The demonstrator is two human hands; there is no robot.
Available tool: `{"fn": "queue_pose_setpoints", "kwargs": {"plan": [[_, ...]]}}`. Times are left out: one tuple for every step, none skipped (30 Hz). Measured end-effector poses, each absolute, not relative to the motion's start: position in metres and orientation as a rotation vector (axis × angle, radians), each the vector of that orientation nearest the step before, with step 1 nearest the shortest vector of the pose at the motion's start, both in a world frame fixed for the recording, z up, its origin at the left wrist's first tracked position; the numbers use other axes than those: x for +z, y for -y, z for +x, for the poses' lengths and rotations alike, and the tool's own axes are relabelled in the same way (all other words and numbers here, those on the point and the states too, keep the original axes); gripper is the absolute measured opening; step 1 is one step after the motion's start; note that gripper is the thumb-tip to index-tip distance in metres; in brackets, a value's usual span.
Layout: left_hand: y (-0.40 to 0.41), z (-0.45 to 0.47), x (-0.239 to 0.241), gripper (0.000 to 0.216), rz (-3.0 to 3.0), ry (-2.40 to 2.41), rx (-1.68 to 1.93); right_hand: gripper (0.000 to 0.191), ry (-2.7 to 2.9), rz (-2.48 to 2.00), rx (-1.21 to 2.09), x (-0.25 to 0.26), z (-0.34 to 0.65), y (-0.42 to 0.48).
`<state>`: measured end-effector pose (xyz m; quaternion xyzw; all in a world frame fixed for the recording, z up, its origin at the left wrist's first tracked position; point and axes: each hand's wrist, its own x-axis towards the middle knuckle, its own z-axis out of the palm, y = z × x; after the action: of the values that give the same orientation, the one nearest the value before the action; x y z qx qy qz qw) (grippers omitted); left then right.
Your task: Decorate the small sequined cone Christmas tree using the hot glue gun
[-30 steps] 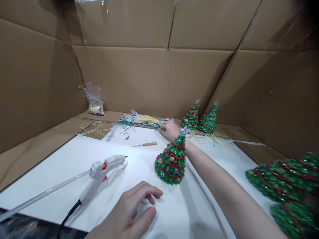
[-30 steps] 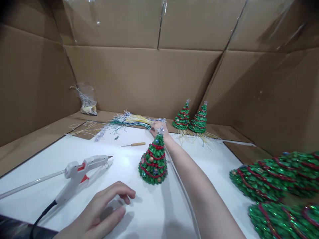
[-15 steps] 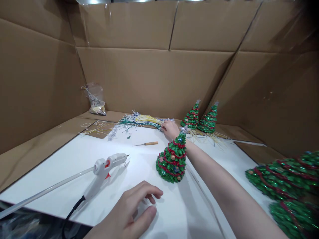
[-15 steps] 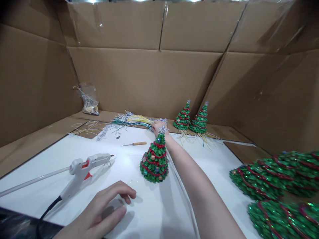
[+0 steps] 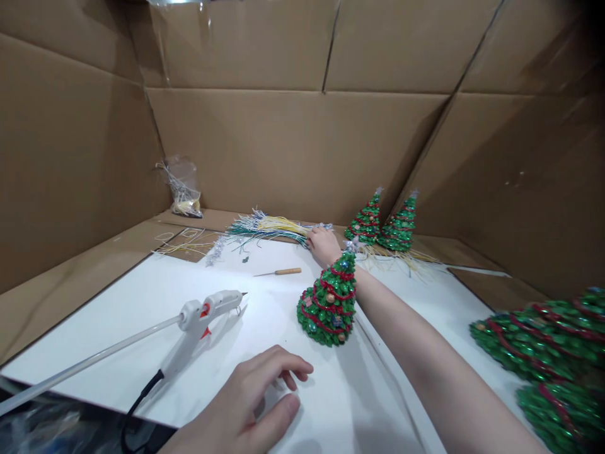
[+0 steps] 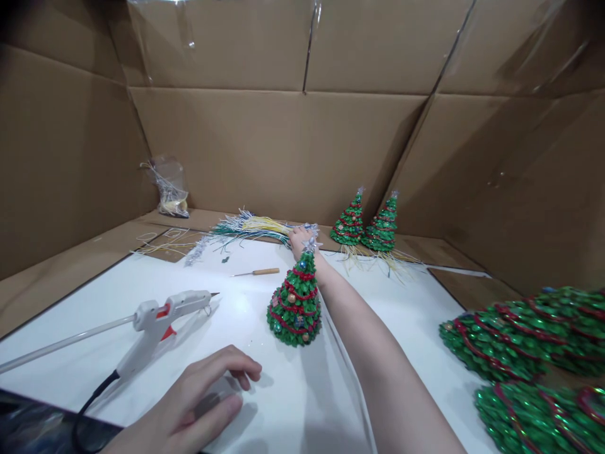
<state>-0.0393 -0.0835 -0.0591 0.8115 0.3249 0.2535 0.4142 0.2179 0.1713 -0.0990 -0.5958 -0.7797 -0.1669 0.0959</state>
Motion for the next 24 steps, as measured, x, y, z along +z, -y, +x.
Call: {"fn": "queue_pose_setpoints", "kwargs": {"plan": [[0.0835,-0.0393,-0.0593,0.024,2.039,-0.815,0.633,0.025,2.310,-1.769,-0.506,-0.0998,0.2177,-0.1709],[0.0834,-0.0394,-0.0598,0.025,2.038,-0.809,0.629,0.026,2.310,-1.770,-0.516,-0.1007,0.2176,-0.1704],[0.0834,-0.0396,-0.0604,0.025,2.036,-0.806,0.628,0.027,2.310,-1.768,-0.525,-0.1015,0.2176,-0.1698],[0.0833,-0.0399,-0.0612,0.024,2.034,-0.806,0.629,0.028,2.308,-1.766,-0.532,-0.1023,0.2179,-0.1692],[0.0833,-0.0404,-0.0620,0.024,2.033,-0.802,0.626,0.028,2.305,-1.763,-0.538,-0.1029,0.2183,-0.1687],[0.0833,-0.0409,-0.0628,0.024,2.034,-0.798,0.621,0.028,2.303,-1.761,-0.542,-0.1034,0.2191,-0.1682],[0.0833,-0.0413,-0.0634,0.024,2.037,-0.793,0.613,0.028,2.300,-1.759,-0.544,-0.1037,0.2200,-0.1679],[0.0833,-0.0417,-0.0639,0.024,2.039,-0.791,0.606,0.028,2.297,-1.759,-0.545,-0.1038,0.2211,-0.1677],[0.0832,-0.0418,-0.0641,0.024,2.040,-0.794,0.600,0.027,2.295,-1.758,-0.545,-0.1038,0.2222,-0.1675],[0.0833,-0.0418,-0.0641,0.023,2.039,-0.797,0.595,0.026,2.294,-1.759,-0.545,-0.1038,0.2232,-0.1674],[0.0835,-0.0416,-0.0640,0.024,2.037,-0.803,0.595,0.026,2.295,-1.759,-0.545,-0.1038,0.2240,-0.1672],[0.0838,-0.0413,-0.0637,0.023,2.034,-0.809,0.597,0.025,2.295,-1.760,-0.546,-0.1039,0.2244,-0.1671],[0.0843,-0.0409,-0.0633,0.024,2.034,-0.806,0.600,0.025,2.296,-1.762,-0.547,-0.1041,0.2245,-0.1670],[0.0849,-0.0407,-0.0629,0.024,2.035,-0.802,0.607,0.025,2.298,-1.764,-0.548,-0.1045,0.2242,-0.1669],[0.0855,-0.0405,-0.0625,0.024,2.037,-0.792,0.612,0.025,2.299,-1.767,-0.548,-0.1050,0.2237,-0.1668],[0.0861,-0.0406,-0.0620,0.025,2.042,-0.784,0.613,0.025,2.298,-1.771,-0.548,-0.1056,0.2230,-0.1668],[0.0866,-0.0407,-0.0617,0.024,2.046,-0.777,0.613,0.025,2.297,-1.777,-0.547,-0.1063,0.2223,-0.1669],[0.0869,-0.0410,-0.0614,0.024,2.049,-0.774,0.609,0.025,2.295,-1.784,-0.545,-0.1069,0.2216,-0.1671],[0.0869,-0.0413,-0.0611,0.024,2.052,-0.774,0.606,0.025,2.292,-1.790,-0.541,-0.1073,0.2211,-0.1674],[0.0868,-0.0416,-0.0609,0.024,2.056,-0.777,0.603,0.025,2.288,-1.798,-0.536,-0.1076,0.2207,-0.1678],[0.0866,-0.0419,-0.0606,0.024,2.058,-0.784,0.601,0.024,2.284,-1.804,-0.530,-0.1076,0.2206,-0.1683],[0.0862,-0.0421,-0.0603,0.024,2.057,-0.792,0.600,0.024,2.280,-1.811,-0.524,-0.1075,0.2206,-0.1687],[0.0860,-0.0422,-0.0600,0.025,2.055,-0.796,0.597,0.023,2.272,-1.820,-0.518,-0.1071,0.2207,-0.1691],[0.0858,-0.0423,-0.0597,0.026,2.056,-0.800,0.591,0.022,2.262,-1.829,-0.514,-0.1066,0.2209,-0.1694]]}}
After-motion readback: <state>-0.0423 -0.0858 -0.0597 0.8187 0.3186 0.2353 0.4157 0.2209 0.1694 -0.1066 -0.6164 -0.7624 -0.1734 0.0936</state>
